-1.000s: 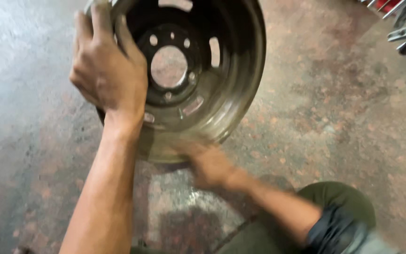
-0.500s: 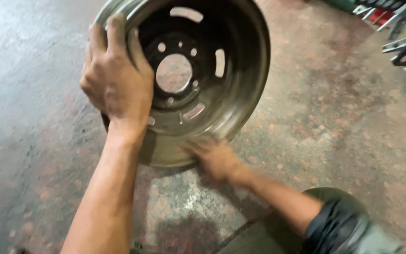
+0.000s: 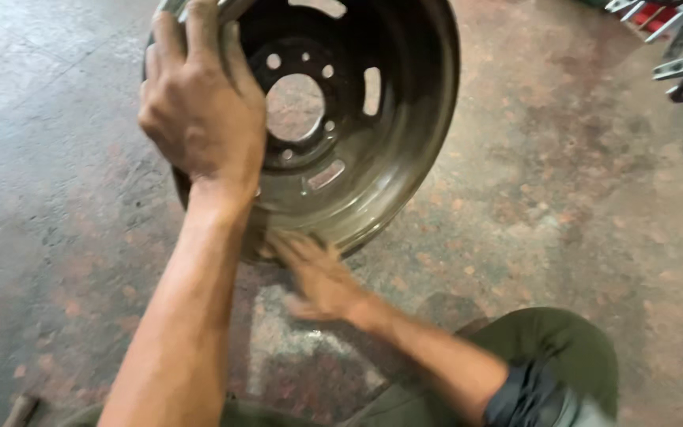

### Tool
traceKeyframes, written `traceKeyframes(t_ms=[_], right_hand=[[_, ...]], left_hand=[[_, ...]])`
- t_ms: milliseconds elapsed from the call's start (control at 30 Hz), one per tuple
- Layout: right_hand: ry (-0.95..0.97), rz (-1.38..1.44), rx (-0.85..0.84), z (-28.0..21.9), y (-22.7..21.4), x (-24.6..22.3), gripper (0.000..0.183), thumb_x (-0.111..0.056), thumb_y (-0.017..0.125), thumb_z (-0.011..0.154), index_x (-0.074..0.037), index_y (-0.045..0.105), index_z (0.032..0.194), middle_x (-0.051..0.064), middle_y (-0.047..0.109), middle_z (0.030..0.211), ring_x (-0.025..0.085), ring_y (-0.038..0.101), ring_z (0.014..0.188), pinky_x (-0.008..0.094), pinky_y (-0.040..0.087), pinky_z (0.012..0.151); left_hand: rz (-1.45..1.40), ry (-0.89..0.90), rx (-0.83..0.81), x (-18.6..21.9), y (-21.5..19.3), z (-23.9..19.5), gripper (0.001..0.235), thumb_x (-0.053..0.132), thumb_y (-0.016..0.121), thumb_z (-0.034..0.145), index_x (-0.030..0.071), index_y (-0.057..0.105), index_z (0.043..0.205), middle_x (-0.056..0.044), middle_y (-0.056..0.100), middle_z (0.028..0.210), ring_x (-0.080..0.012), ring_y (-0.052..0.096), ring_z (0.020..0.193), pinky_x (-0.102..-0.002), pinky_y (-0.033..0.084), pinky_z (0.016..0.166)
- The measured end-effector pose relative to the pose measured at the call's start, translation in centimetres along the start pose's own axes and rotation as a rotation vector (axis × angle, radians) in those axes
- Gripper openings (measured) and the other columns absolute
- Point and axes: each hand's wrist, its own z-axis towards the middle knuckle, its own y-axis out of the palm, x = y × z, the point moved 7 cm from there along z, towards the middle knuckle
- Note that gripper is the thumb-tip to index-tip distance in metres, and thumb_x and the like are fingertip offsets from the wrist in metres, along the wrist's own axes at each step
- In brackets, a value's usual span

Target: The person scrubs the inner surface of a metal wheel rim using a small abrasive pad. They rotate the rim to access different areas and continue scrubbing the inner barrel and center hub.

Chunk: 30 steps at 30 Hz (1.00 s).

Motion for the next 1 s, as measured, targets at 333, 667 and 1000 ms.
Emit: traceKeyframes(t_ms=[333, 667, 1000], right_hand=[[0.157, -0.326, 0.344, 0.1, -4.6, -0.2, 0.094, -0.021, 0.070, 0.057, -0.003, 0.043, 0.145, 0.024, 0.044, 0.152, 0.043, 0.035, 0.147, 0.059, 0.024, 0.125], [0.175, -0.765, -0.365, -0.3, -9.9, 6.8, 0.097, -0.019, 0.076, 0.071, -0.029, 0.035, 0.159, 0.001, 0.030, 0.161, 0.021, 0.033, 0.148, 0.055, 0.018, 0.125], [-0.184, -0.010, 0.221, 1.2, -1.5, -3.4, 0.098, -0.022, 0.084, 0.060, -0.004, 0.045, 0.148, 0.023, 0.044, 0.149, 0.049, 0.045, 0.135, 0.065, 0.033, 0.110]], left_hand=[[0.110, -0.088, -0.035, 0.0, -1.7, -0.8, 0.021, 0.025, 0.064, 0.113, 0.013, 0.065, 0.130, -0.009, 0.069, 0.115, -0.0294, 0.073, 0.097, -0.043, 0.059, 0.075], [0.075, -0.074, -0.023, -2.3, -2.4, -1.5, 0.019, 0.020, 0.061, 0.112, 0.011, 0.062, 0.128, -0.007, 0.068, 0.122, -0.0286, 0.075, 0.098, -0.040, 0.061, 0.074], [0.116, -0.107, -0.001, -2.9, -1.6, -2.0, 0.016, 0.020, 0.060, 0.112, 0.012, 0.062, 0.126, -0.008, 0.068, 0.119, -0.0295, 0.076, 0.097, -0.041, 0.059, 0.072]])
